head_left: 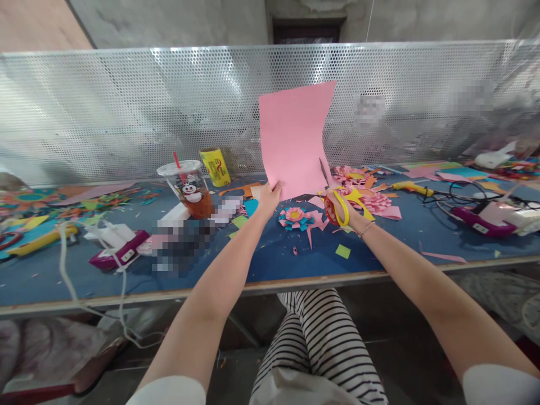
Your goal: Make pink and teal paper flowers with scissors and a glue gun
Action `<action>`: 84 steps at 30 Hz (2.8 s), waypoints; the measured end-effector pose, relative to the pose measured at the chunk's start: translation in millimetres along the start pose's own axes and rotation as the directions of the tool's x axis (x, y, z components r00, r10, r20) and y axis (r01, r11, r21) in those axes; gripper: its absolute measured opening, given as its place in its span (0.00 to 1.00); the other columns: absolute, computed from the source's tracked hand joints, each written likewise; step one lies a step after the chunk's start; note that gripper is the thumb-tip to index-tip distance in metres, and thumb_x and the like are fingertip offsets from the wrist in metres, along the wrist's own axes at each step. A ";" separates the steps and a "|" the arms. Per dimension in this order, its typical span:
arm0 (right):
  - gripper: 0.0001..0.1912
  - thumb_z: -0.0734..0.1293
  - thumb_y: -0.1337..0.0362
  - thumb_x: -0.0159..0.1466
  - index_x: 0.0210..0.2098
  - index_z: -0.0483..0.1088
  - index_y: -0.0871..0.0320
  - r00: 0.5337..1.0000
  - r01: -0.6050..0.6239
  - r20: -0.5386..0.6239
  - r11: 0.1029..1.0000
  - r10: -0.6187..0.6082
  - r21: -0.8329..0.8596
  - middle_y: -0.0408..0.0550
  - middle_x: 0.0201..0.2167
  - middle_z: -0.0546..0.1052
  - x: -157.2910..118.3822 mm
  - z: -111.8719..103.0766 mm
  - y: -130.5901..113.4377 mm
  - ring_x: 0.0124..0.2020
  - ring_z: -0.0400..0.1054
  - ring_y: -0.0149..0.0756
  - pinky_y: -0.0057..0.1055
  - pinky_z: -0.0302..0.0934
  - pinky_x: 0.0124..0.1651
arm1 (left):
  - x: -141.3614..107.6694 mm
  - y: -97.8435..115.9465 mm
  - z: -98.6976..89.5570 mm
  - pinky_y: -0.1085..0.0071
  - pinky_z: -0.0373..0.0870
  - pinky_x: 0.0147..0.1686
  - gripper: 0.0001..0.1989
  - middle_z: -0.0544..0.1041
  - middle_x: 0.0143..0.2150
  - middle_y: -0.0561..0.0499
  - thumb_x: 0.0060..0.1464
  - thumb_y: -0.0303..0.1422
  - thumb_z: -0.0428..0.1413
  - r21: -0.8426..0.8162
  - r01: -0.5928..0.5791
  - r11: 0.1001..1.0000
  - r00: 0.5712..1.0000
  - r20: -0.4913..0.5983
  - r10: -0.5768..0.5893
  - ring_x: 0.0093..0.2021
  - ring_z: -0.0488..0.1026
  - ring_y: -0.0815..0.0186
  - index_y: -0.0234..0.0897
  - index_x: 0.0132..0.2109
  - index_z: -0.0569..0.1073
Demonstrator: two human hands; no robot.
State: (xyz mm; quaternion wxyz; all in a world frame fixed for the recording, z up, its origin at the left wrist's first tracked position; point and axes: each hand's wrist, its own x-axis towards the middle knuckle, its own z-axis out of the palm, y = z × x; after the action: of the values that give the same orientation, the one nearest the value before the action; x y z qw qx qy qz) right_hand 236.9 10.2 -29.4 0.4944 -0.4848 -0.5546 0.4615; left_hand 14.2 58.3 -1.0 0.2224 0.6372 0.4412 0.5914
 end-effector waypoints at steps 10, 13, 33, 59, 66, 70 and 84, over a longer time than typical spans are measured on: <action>0.29 0.58 0.34 0.57 0.20 0.56 0.54 1.000 -0.023 0.014 0.998 0.022 0.054 0.38 0.10 0.59 -0.1 -3.1 -1.5 0.08 0.51 0.25 0.24 0.47 0.10 | -1.2 -0.3 1.5 0.62 0.64 0.55 0.15 0.77 0.48 0.43 0.54 0.37 0.53 0.038 -0.007 0.999 0.998 0.055 0.005 0.52 0.71 0.57 0.32 0.44 0.75; 0.29 0.57 0.34 0.57 0.21 0.57 0.55 0.999 -0.021 -0.040 1.000 0.021 -0.009 0.38 0.09 0.58 -2.8 -1.6 -4.8 0.08 0.52 0.25 0.24 0.47 0.09 | -1.2 1.2 0.7 0.63 0.63 0.54 0.16 0.77 0.49 0.42 0.55 0.37 0.53 0.057 -0.001 0.998 0.999 0.046 -0.002 0.52 0.71 0.58 0.31 0.45 0.75; 0.28 0.57 0.36 0.58 0.21 0.57 0.54 0.992 0.094 -0.084 0.995 -0.096 -0.026 0.38 0.09 0.57 -8.3 2.9 -13.7 0.08 0.51 0.25 0.24 0.46 0.09 | -2.4 2.7 2.1 0.62 0.67 0.51 0.16 0.78 0.43 0.43 0.55 0.36 0.53 0.027 0.026 0.999 0.992 0.125 -0.029 0.49 0.72 0.57 0.30 0.45 0.74; 0.31 0.54 0.33 0.58 0.17 0.53 0.54 0.993 -0.036 -0.111 0.998 0.041 0.044 0.39 0.08 0.57 -9.2 4.9 -19.1 0.09 0.50 0.25 0.25 0.46 0.11 | -4.9 -1.3 4.3 0.66 0.69 0.44 0.15 0.78 0.41 0.46 0.52 0.38 0.53 0.000 0.048 0.999 0.967 0.251 -0.046 0.42 0.73 0.61 0.31 0.42 0.74; 0.29 0.58 0.34 0.56 0.19 0.55 0.54 0.988 -0.140 -0.044 0.982 0.147 0.124 0.40 0.10 0.60 -5.1 -1.5 -14.0 0.09 0.52 0.24 0.24 0.44 0.09 | -9.5 3.7 6.1 0.77 0.58 0.18 0.12 0.64 0.19 0.58 0.52 0.41 0.56 -0.187 0.535 0.824 0.822 0.340 -0.457 0.16 0.59 0.75 0.35 0.34 0.68; 0.29 0.60 0.35 0.55 0.20 0.57 0.55 0.981 -0.186 -0.035 0.975 0.192 0.119 0.39 0.10 0.61 -0.9 -4.5 -8.7 0.09 0.52 0.24 0.23 0.45 0.09 | -10.7 9.8 1.5 0.78 0.52 0.16 0.14 0.57 0.16 0.60 0.51 0.41 0.58 -0.220 0.599 0.770 0.771 0.418 -0.481 0.14 0.53 0.77 0.36 0.31 0.66; 0.31 0.54 0.31 0.56 0.23 0.57 0.54 0.991 -0.137 0.029 0.981 0.134 0.139 0.40 0.10 0.62 1.8 -6.5 -7.4 0.09 0.54 0.28 0.27 0.50 0.11 | -6.0 -6.2 5.1 0.65 0.69 0.43 0.13 0.78 0.36 0.46 0.53 0.39 0.55 -0.023 0.166 0.986 0.950 0.272 -0.154 0.40 0.73 0.61 0.32 0.39 0.74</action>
State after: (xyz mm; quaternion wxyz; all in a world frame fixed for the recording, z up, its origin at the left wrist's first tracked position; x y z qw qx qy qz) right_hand 242.7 11.3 -21.3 0.4894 -0.4806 -0.4912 0.5369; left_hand 17.7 57.7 -10.4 0.3420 0.6685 0.4436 0.4893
